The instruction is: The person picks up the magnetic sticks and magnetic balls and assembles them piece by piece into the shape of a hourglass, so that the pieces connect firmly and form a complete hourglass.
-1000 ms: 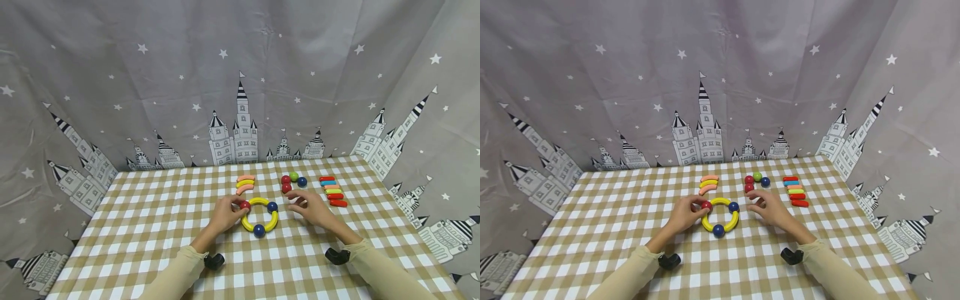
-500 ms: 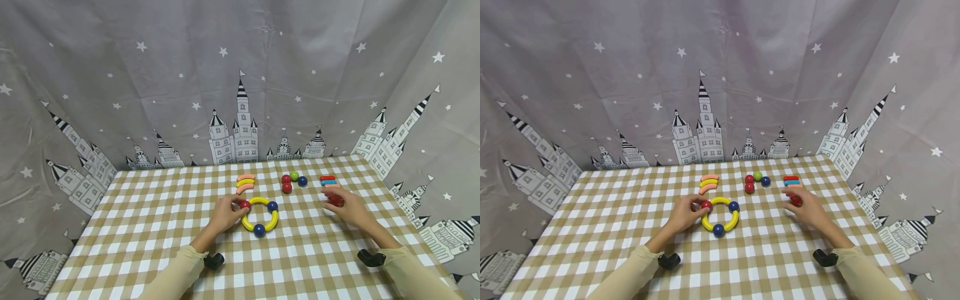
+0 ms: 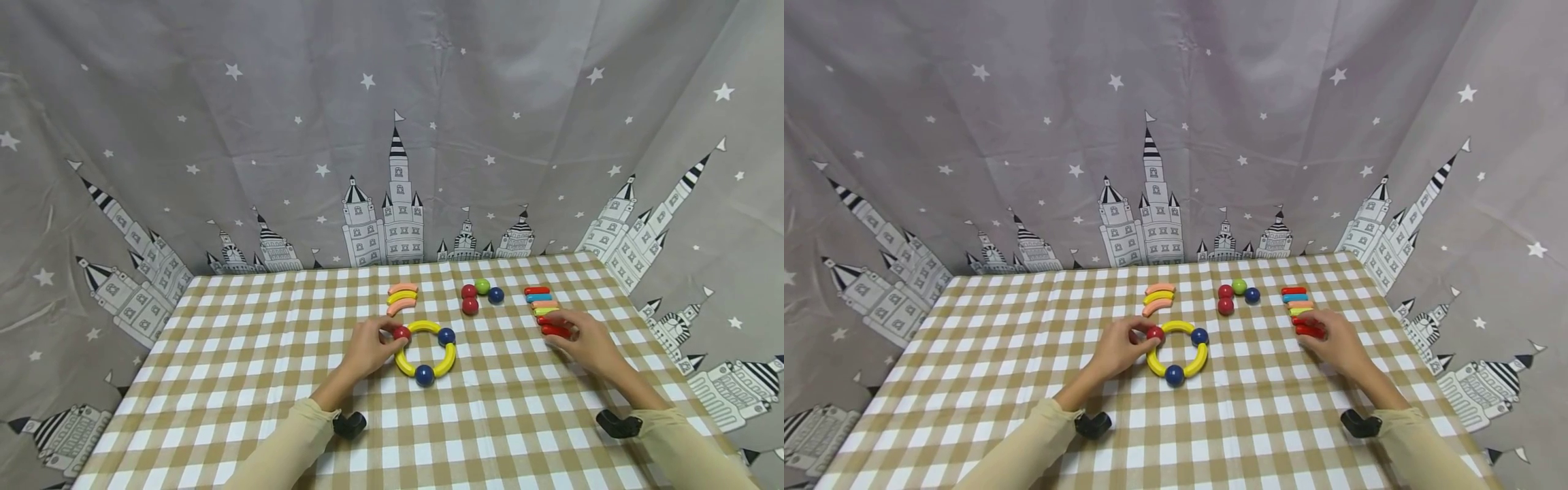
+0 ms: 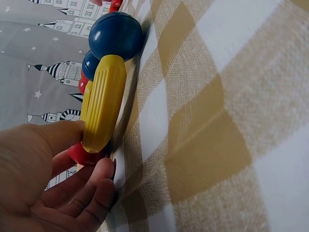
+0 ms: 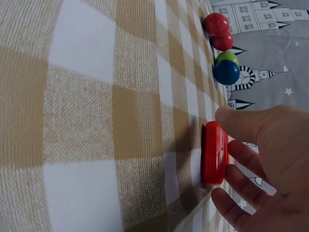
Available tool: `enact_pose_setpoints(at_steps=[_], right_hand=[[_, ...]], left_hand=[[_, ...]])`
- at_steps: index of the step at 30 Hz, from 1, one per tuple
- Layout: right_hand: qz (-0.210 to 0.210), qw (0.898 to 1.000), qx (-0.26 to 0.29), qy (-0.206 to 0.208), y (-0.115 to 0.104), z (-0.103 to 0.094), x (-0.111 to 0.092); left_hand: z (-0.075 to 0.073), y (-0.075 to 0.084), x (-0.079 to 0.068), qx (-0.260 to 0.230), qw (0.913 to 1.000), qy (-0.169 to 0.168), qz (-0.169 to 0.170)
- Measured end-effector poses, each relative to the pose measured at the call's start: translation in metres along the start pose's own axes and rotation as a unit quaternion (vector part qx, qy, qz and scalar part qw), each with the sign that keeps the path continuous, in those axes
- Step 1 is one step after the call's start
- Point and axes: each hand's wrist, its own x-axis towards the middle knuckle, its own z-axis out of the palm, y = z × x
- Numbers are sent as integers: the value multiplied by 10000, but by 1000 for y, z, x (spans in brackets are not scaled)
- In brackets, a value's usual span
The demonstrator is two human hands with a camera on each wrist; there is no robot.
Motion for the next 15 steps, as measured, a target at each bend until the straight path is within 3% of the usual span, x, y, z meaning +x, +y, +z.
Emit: enact_pose_setpoints(at_steps=[4, 11, 15], right_hand=[[2, 10000, -53, 11, 1, 0, 0], [481, 9985, -36, -269, 0, -3, 0], [469, 9983, -171, -296, 1, -3, -1]], left_hand=[[0, 0, 0, -7, 10000, -32, -18], [-1, 0, 0, 3, 10000, -52, -43], [-1, 0, 0, 68, 10000, -51, -18]])
